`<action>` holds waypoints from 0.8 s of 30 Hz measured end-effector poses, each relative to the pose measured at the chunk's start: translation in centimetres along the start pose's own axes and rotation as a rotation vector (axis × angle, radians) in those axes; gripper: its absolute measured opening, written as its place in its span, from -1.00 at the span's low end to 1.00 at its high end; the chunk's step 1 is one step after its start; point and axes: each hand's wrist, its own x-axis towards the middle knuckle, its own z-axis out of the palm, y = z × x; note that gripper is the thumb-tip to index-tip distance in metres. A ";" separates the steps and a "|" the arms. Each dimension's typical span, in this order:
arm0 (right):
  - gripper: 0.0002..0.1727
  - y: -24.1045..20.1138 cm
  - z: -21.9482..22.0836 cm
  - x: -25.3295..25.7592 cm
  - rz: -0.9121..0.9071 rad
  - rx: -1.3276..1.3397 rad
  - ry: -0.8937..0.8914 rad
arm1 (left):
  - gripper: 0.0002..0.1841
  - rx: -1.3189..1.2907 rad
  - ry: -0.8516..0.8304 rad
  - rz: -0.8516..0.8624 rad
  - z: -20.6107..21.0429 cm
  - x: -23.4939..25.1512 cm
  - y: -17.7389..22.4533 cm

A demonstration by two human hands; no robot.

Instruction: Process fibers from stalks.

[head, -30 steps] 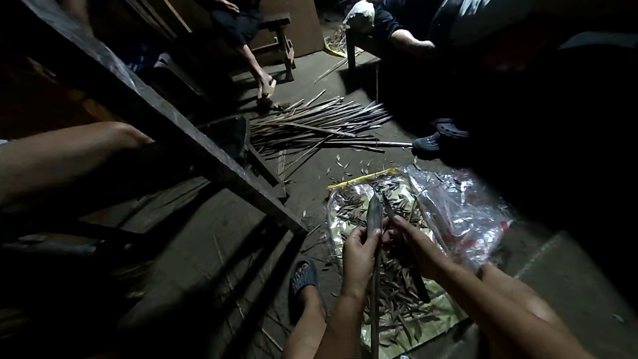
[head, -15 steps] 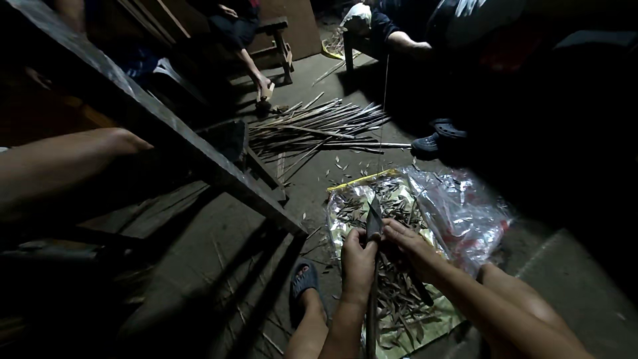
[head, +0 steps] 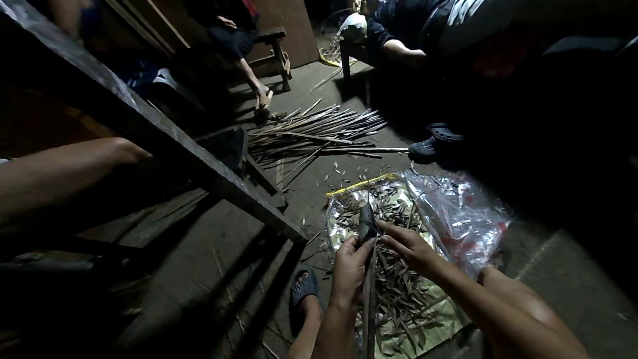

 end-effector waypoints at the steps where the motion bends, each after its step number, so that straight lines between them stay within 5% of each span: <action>1: -0.45 0.3 0.0 0.0 -0.032 -0.073 0.023 | -0.93 -0.017 -0.008 -0.012 0.0 -0.1 0.0; 7: -0.52 0.9 0.1 0.1 -0.146 -0.404 0.207 | -0.93 -0.041 -0.042 -0.044 0.0 -0.7 0.1; 10: -0.52 0.9 -0.5 0.6 -0.040 -0.420 0.262 | -0.92 -0.041 -0.084 -0.050 -0.1 -0.7 -0.2; 15: -0.47 -0.1 -2.9 1.3 0.263 -0.123 0.223 | -0.91 0.179 -0.019 0.057 -0.3 -0.3 -0.7; 19: -0.39 -2.7 -1.1 0.2 0.355 0.375 -0.024 | -0.82 0.654 0.142 0.306 0.0 -0.3 -1.2; 24: -0.34 -3.4 0.8 -0.6 0.421 0.561 -0.076 | -0.88 1.071 0.306 0.646 1.8 -0.8 -2.8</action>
